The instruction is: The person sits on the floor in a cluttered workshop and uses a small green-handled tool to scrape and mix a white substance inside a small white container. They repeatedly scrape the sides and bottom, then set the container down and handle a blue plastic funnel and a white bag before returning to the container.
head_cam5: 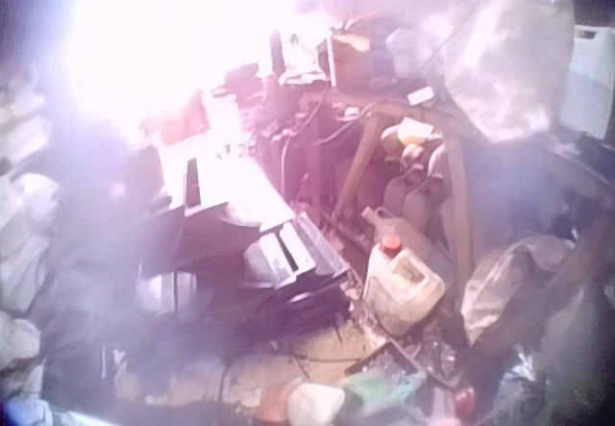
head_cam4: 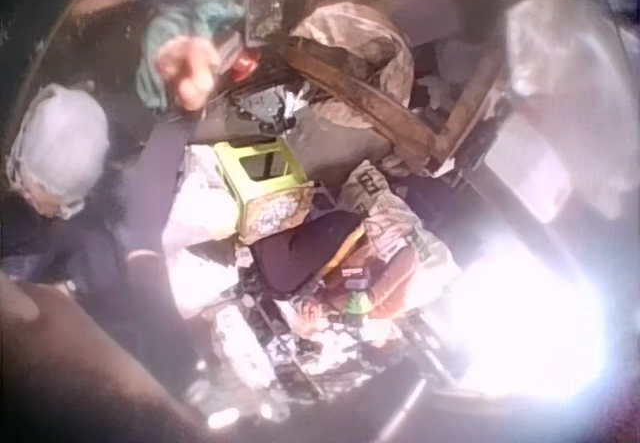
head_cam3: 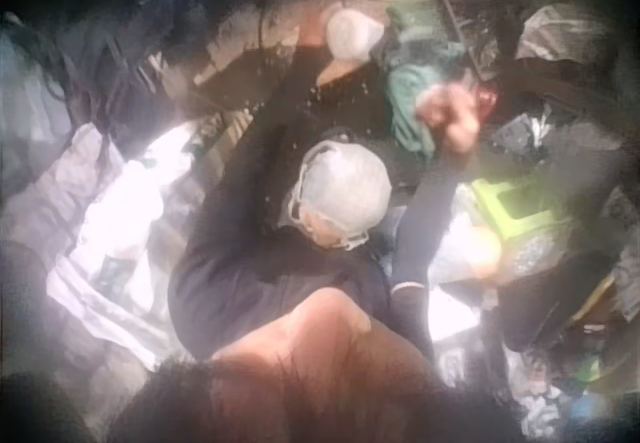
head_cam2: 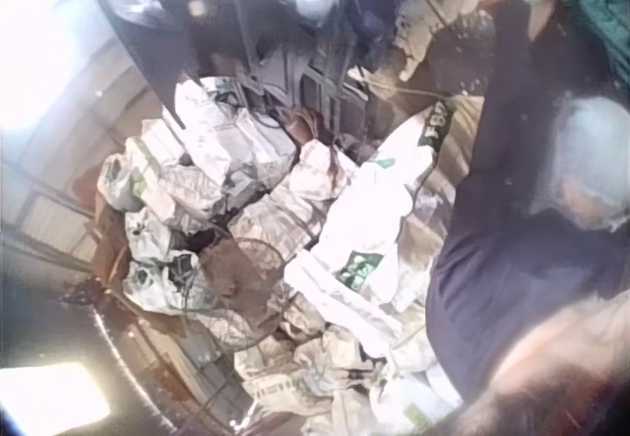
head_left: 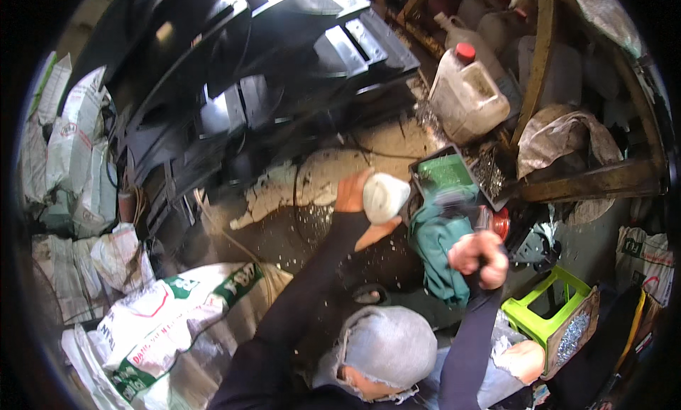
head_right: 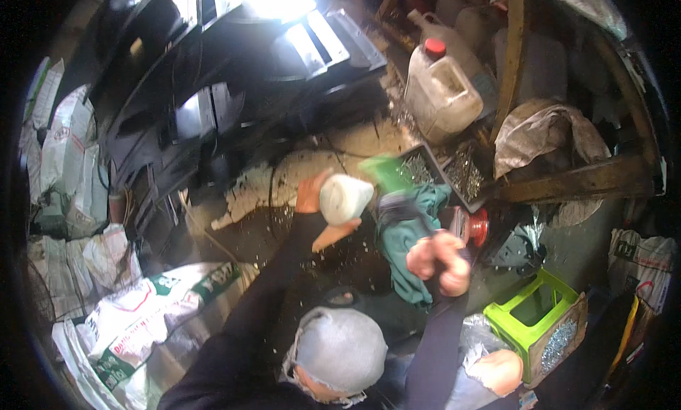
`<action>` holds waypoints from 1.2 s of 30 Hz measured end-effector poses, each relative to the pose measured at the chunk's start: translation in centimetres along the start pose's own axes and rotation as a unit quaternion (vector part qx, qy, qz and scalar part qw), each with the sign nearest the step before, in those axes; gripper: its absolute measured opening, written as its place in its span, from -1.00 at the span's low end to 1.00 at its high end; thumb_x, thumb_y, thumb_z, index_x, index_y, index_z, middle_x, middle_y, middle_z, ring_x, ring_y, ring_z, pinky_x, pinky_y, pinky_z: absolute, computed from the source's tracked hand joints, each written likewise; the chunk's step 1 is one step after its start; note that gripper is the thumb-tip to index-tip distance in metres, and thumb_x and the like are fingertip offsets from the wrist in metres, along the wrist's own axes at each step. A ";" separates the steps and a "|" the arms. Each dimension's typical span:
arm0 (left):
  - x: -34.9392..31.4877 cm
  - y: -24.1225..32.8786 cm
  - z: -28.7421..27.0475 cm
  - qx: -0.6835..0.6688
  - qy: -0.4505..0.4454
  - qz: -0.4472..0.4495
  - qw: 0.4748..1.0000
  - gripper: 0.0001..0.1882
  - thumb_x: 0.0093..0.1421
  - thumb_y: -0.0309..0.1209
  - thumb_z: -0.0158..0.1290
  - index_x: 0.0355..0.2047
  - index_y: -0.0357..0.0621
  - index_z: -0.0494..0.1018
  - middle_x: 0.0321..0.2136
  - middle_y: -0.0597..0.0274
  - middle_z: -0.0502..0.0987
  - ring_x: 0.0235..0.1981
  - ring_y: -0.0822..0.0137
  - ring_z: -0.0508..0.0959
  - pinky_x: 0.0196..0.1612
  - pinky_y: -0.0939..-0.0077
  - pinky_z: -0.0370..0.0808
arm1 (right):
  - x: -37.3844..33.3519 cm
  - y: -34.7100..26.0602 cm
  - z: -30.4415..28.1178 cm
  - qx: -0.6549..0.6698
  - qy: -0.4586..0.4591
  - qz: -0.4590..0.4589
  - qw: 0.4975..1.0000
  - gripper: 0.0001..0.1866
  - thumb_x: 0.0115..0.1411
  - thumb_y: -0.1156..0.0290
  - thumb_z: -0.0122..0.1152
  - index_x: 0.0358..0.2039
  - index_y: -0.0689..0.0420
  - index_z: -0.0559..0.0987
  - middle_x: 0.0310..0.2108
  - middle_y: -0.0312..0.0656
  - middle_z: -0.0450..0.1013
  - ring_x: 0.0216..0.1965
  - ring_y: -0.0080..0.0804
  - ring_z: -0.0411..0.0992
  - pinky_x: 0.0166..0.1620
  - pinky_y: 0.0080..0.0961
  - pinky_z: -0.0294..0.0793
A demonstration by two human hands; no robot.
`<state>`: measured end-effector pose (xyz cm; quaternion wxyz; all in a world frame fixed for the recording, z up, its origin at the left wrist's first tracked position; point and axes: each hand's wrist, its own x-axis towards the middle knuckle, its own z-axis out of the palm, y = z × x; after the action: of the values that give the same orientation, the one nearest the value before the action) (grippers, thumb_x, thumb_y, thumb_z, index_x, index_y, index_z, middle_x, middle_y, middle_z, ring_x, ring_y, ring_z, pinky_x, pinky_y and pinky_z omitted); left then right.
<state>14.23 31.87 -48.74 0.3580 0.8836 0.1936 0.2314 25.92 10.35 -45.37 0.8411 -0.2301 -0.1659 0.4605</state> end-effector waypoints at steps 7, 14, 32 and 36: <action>1.5 0.5 -0.2 -0.014 0.003 0.040 0.999 0.00 -0.30 -0.24 0.39 0.16 -0.19 0.14 -0.07 -0.13 0.34 -0.02 -0.12 0.34 0.05 0.11 0.31 | -0.8 -0.8 0.5 -0.075 0.073 -0.004 0.994 -0.74 0.24 0.37 0.03 -0.57 0.18 0.36 -0.76 -0.22 0.23 -0.71 -0.46 0.19 -0.56 -0.47 0.17; -0.2 -1.0 0.0 -0.322 -0.019 -0.100 0.941 -0.09 -0.15 -0.35 0.33 0.20 -0.24 0.12 -0.04 -0.04 0.38 0.00 0.11 0.43 0.08 0.31 0.34 | -1.2 -1.0 -0.3 -0.195 0.197 0.018 0.960 -0.59 0.36 0.23 -0.12 -0.61 0.18 0.32 -0.70 -0.27 0.23 -0.69 -0.45 0.20 -0.55 -0.51 0.17; 0.6 -0.1 -1.6 -0.782 -0.036 -0.319 0.534 -0.22 0.25 0.10 -0.27 0.19 -0.38 0.16 0.06 -0.42 0.30 0.04 -0.17 0.43 0.12 0.01 0.38 | 0.1 -3.9 9.8 -0.732 0.110 -0.076 0.668 -0.87 0.05 0.51 0.26 -0.55 0.20 0.47 -0.64 -0.16 0.34 -0.60 -0.20 0.35 -0.48 -0.38 0.32; 0.5 0.6 -1.5 -0.703 0.003 -0.365 0.611 -0.28 0.33 0.08 -0.34 0.13 -0.39 0.26 0.02 -0.24 0.40 0.02 -0.01 0.47 0.11 0.12 0.40 | 2.2 -3.0 10.7 -0.821 0.065 -0.115 0.555 -0.87 -0.01 0.54 0.28 -0.53 0.20 0.46 -0.59 -0.10 0.36 -0.55 -0.11 0.36 -0.43 -0.31 0.35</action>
<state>13.98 32.49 -47.21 0.9234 0.2168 0.2792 0.1493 23.93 13.32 -34.58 0.3416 -0.8293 -0.4423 0.0079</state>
